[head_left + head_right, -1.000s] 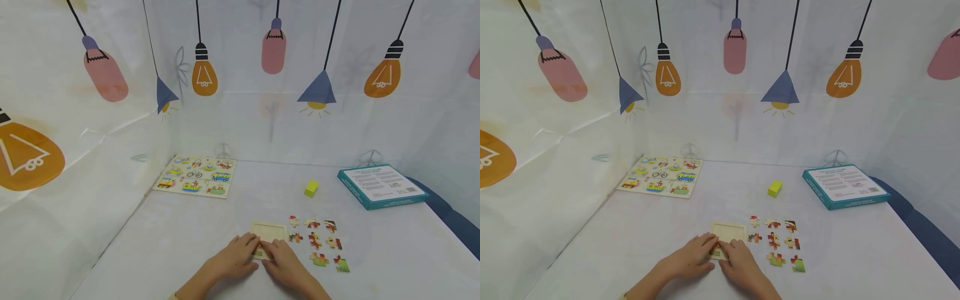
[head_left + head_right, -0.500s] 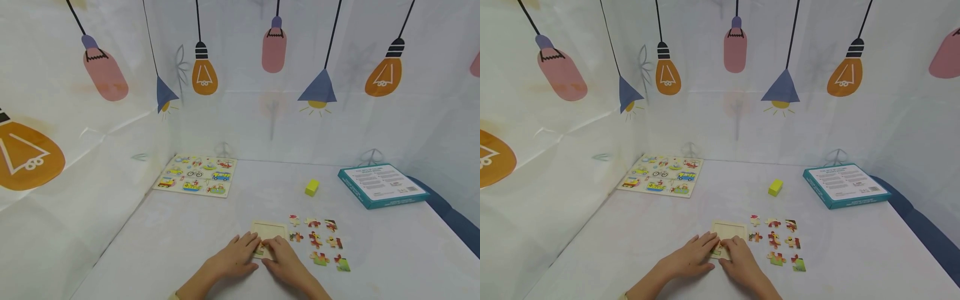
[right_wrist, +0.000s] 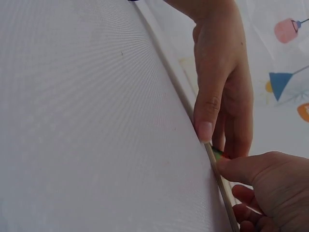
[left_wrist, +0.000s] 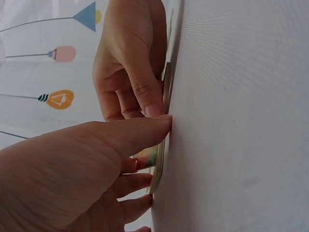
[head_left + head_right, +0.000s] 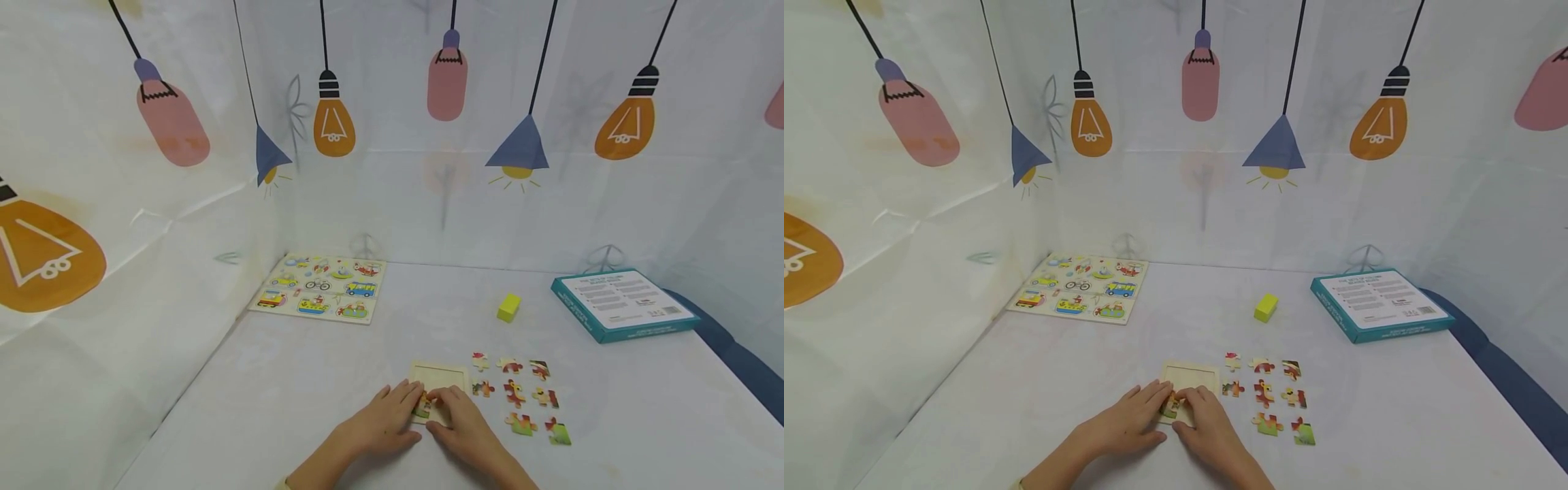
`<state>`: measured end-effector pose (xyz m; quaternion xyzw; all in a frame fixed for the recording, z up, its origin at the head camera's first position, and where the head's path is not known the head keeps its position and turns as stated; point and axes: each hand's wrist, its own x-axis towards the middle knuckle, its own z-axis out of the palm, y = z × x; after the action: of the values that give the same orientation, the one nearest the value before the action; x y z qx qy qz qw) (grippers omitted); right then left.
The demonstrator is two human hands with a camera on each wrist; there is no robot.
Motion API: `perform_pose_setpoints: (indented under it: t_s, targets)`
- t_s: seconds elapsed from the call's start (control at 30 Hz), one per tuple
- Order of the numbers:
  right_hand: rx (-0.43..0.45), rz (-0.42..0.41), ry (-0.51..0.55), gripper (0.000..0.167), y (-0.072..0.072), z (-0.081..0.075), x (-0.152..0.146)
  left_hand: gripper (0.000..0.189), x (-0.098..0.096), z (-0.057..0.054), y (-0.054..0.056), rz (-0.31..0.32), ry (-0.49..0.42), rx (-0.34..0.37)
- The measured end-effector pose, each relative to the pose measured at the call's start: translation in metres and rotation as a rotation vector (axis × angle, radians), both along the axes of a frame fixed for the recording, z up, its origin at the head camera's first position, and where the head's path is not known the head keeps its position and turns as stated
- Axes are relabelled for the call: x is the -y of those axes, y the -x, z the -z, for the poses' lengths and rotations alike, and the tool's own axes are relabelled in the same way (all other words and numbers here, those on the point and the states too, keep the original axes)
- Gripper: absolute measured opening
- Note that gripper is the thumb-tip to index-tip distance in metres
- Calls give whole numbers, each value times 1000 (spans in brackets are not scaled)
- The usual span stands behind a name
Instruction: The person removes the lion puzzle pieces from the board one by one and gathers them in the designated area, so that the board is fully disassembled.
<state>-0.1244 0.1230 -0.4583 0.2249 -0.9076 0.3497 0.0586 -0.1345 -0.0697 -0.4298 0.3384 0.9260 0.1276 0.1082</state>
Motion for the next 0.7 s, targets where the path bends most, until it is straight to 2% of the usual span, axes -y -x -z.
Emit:
perform_pose_setpoints:
  t_s: [0.23,0.47,0.7]
  targets:
    - [-49,27,116,24,0,3,3,73,0,0,0,-7,-3,-3]
    - [-95,68,215,25,0,4,5,73,1,2,-1,-3,0,-25]
    - [-103,81,246,24,1,5,5,72,1,3,-1,3,-1,-44]
